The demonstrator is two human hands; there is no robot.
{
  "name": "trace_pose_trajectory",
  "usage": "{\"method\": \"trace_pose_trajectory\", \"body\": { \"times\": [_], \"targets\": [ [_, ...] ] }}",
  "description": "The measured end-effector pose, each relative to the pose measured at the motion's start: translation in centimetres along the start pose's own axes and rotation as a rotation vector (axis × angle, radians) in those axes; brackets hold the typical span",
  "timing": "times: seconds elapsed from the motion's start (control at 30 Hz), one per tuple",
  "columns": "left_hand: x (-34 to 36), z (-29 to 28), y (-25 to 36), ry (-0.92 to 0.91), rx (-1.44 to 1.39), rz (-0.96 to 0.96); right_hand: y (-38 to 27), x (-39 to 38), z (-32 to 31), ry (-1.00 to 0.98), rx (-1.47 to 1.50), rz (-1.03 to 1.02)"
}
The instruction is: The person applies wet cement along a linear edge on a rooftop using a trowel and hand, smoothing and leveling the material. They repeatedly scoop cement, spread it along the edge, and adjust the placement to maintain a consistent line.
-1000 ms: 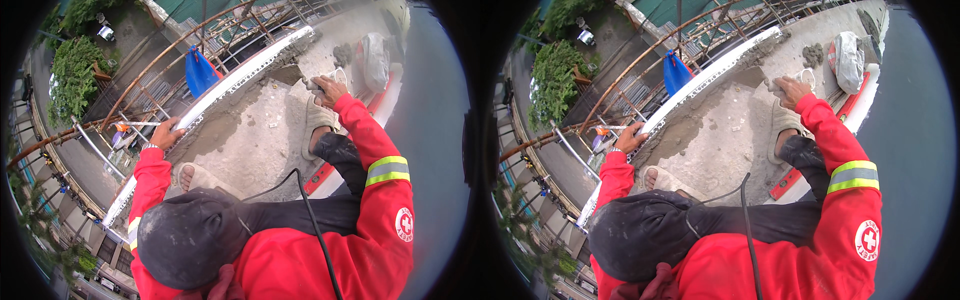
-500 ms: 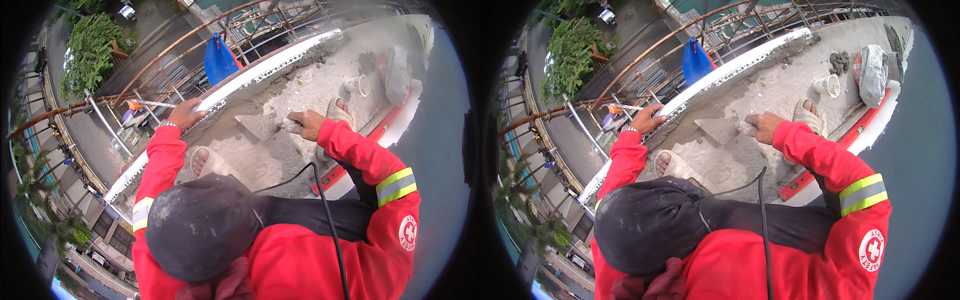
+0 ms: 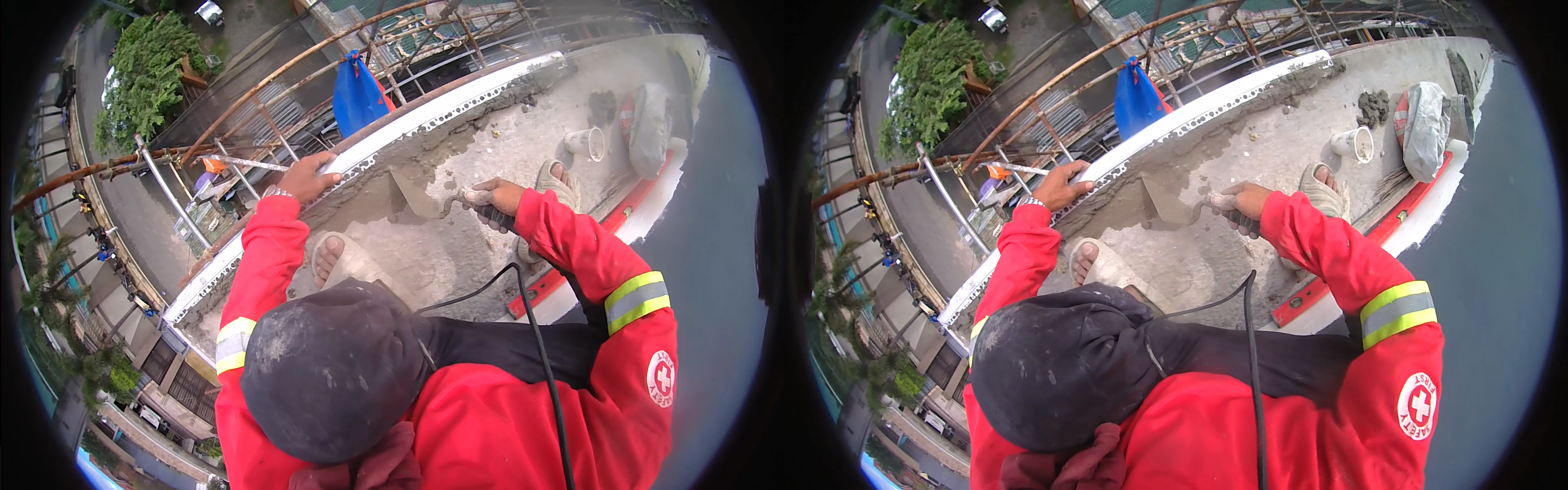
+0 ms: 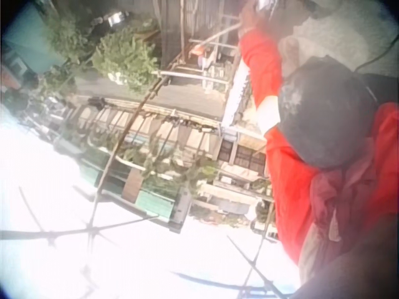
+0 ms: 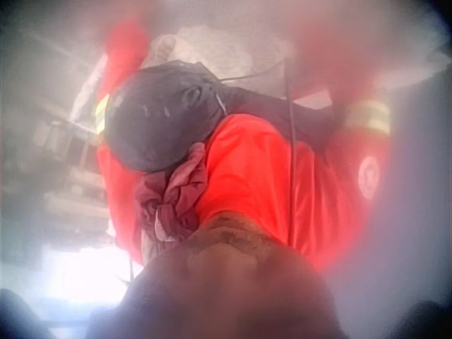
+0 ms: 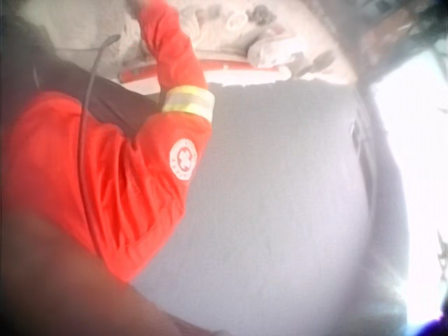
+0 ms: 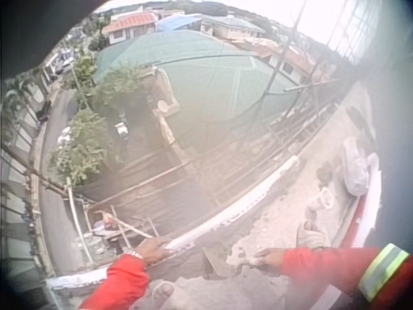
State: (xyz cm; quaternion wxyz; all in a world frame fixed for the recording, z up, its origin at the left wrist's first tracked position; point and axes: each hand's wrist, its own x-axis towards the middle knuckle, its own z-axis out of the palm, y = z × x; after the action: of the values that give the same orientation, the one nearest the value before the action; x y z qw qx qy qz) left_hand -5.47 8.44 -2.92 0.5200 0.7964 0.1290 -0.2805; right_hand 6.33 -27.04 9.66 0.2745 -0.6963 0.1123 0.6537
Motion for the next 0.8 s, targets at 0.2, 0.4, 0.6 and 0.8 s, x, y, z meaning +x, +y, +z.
{"method": "trace_pose_trajectory", "body": {
  "times": [0.2,0.4,0.6,0.8],
  "targets": [
    [0.3,0.0,-0.5,0.015,0.088,0.060,1.4,-2.1,-4.0,0.102,0.098,0.028],
    [0.3,0.0,-0.5,0.020,0.118,0.088,1.7,-2.1,-2.8,-0.027,-0.006,0.025],
    [0.4,-0.2,-0.5,-0.011,0.099,0.051,1.0,-1.0,-5.2,0.043,-0.044,0.005],
    [0.3,-0.2,-0.6,-0.006,0.088,0.042,1.1,-2.5,-9.6,0.232,-0.433,-0.095]
  ]
}}
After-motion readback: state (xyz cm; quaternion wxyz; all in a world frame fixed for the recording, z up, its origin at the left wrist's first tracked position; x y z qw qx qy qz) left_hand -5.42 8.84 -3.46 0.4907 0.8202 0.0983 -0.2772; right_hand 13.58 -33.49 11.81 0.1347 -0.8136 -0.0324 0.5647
